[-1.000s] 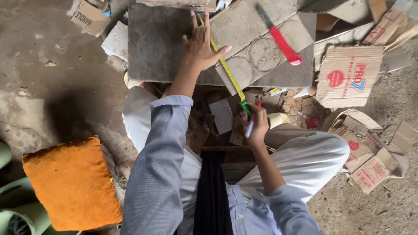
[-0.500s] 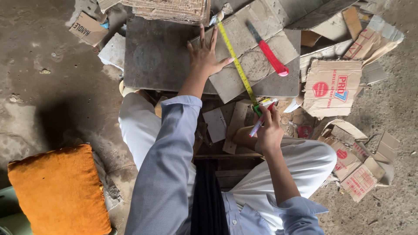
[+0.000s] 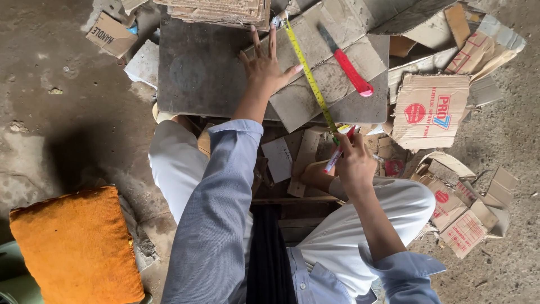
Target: The person sits on the floor and uses a red utility knife to scrape a flat cardboard piece. They then use a tape measure and a red marker to measure and mark lines on the cardboard. The person repeats measuring and marking on different sections of the cardboard.
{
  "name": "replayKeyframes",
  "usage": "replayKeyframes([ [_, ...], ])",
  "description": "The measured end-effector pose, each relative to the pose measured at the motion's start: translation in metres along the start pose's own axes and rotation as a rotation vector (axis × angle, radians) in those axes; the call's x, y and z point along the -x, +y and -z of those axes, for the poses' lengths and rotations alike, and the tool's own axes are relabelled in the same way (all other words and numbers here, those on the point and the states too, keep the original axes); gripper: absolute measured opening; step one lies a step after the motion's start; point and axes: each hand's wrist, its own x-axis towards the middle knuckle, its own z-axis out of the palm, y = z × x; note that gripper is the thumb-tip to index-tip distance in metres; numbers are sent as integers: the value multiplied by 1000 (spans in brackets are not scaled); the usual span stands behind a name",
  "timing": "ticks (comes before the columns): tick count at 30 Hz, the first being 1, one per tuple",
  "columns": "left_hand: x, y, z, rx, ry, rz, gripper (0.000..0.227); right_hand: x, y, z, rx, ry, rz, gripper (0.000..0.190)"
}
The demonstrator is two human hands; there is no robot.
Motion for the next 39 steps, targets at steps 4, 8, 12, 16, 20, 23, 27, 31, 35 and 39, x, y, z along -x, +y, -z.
replayKeyframes([
  [4, 1, -1, 7, 87, -30, -7, 112, -5, -1, 3, 51, -66, 16, 36],
  [8, 8, 2, 24, 24, -137, -29, 98, -15, -4, 2, 104, -282, -9, 51],
  [12, 15, 9, 29, -61, -190, -5, 99, -21, -10, 6, 115, -267, -2, 55],
  [16, 13, 18, 18, -79, -192, 51, 113, -27, -14, 10, 96, -285, -9, 50],
  [20, 13, 24, 14, -144, -202, 71, 120, -22, -8, 6, 48, -381, -85, 58],
  [23, 16, 22, 24, -111, -256, 40, 119, -15, -7, -1, -5, -290, -58, 22],
  [27, 20, 24, 37, -105, -284, 42, 120, -7, -9, -11, -58, -257, -75, 25],
  [31, 16, 31, 38, -204, -301, 74, 129, 5, -2, -36, -128, -272, -177, 25],
  [35, 14, 32, 24, -294, -284, 72, 138, 12, -5, -32, -399, -119, -216, 29],
  [39, 19, 37, 21, -319, -296, 47, 135, -16, -24, -26, -545, 48, -321, 27],
])
